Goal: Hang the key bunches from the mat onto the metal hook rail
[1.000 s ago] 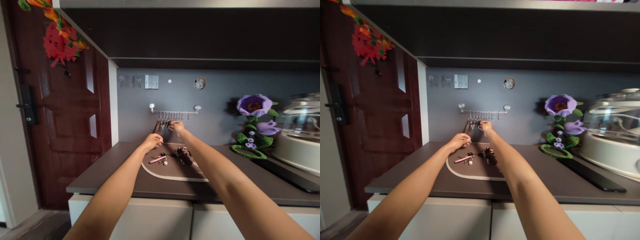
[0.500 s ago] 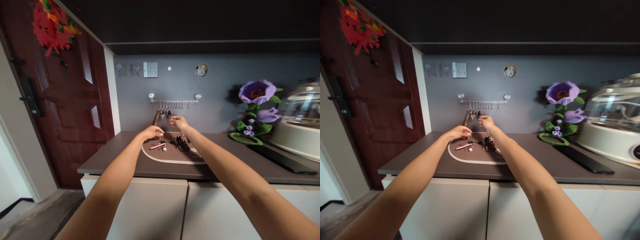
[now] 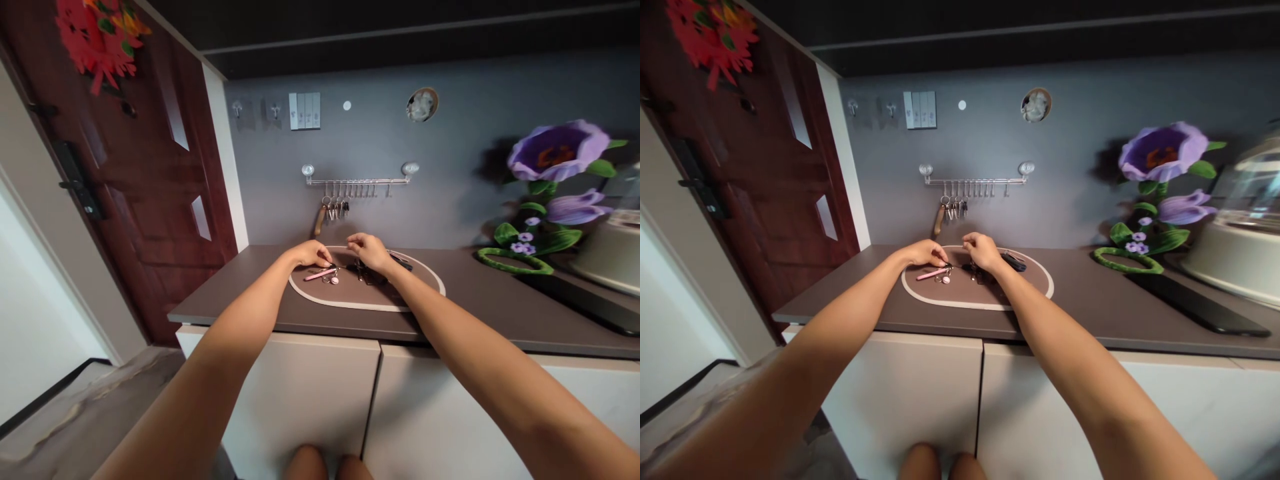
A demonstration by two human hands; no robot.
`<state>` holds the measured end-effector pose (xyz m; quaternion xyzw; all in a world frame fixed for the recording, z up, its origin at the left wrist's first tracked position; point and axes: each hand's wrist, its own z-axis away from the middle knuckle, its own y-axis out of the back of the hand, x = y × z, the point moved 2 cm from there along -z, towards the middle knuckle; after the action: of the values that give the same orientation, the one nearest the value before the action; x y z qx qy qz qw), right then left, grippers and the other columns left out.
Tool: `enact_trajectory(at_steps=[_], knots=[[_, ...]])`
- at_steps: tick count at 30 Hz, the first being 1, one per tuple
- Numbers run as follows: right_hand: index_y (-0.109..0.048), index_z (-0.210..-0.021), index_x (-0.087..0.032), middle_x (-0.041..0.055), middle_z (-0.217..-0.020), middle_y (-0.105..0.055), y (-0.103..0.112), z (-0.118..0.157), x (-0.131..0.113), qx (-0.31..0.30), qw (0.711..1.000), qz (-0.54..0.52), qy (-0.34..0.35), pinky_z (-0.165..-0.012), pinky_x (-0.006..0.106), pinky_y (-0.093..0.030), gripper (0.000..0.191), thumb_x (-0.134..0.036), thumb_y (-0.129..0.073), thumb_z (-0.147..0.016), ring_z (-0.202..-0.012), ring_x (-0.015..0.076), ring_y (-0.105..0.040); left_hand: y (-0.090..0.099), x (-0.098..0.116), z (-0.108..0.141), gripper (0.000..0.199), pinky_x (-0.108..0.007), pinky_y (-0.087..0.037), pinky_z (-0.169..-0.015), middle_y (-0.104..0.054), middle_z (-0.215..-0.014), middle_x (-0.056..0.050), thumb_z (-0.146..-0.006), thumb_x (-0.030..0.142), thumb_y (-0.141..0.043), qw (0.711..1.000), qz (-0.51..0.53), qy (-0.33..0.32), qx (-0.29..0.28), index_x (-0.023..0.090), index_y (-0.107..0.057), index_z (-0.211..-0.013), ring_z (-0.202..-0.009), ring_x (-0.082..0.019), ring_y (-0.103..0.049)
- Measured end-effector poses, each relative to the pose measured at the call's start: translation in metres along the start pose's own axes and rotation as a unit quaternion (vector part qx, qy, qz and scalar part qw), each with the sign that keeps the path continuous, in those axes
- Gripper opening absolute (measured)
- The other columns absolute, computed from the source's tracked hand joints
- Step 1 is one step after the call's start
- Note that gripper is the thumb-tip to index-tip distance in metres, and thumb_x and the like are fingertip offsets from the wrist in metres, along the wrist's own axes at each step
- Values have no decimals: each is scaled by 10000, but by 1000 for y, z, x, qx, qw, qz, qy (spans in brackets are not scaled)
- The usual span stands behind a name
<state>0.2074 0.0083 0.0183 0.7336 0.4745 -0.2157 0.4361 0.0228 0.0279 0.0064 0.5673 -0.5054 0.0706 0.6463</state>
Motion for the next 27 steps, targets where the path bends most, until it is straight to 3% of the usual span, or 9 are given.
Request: enact_trajectory(at_steps=[7, 17, 27], knots=[[-624, -926, -164, 57, -912, -655, -5, 3, -3, -84, 971, 212, 75, -790, 256, -413, 203, -198, -508, -763, -825, 150, -591, 0, 7, 3, 128, -226, -393, -657, -647, -654, -14, -596, 194, -656, 999, -46, 12, 19, 120, -673, -699, -610, -99, -531], [-634, -903, -162, 48, -817, -666, -9, 3, -3, -124, 952, 262, 95, -709, 222, -410, 210, -207, -474, -775, -737, 135, -589, 0, 13, 6, 54, -225, -390, -650, -622, -637, -6, -646, 142, -613, 997, -48, 26, 62, 106, -638, -678, -598, -87, -516], [-646, -873, -170, 47, -828, -666, -9, 3, -4, -139, 944, 277, 113, -717, 228, -399, 204, -196, -476, -764, -746, 144, -587, 2, 8, 0, 114, -227, -421, -596, -596, -631, -23, -693, 193, -624, 982, 158, 38, 92, 88, -578, -699, -548, -62, -520]])
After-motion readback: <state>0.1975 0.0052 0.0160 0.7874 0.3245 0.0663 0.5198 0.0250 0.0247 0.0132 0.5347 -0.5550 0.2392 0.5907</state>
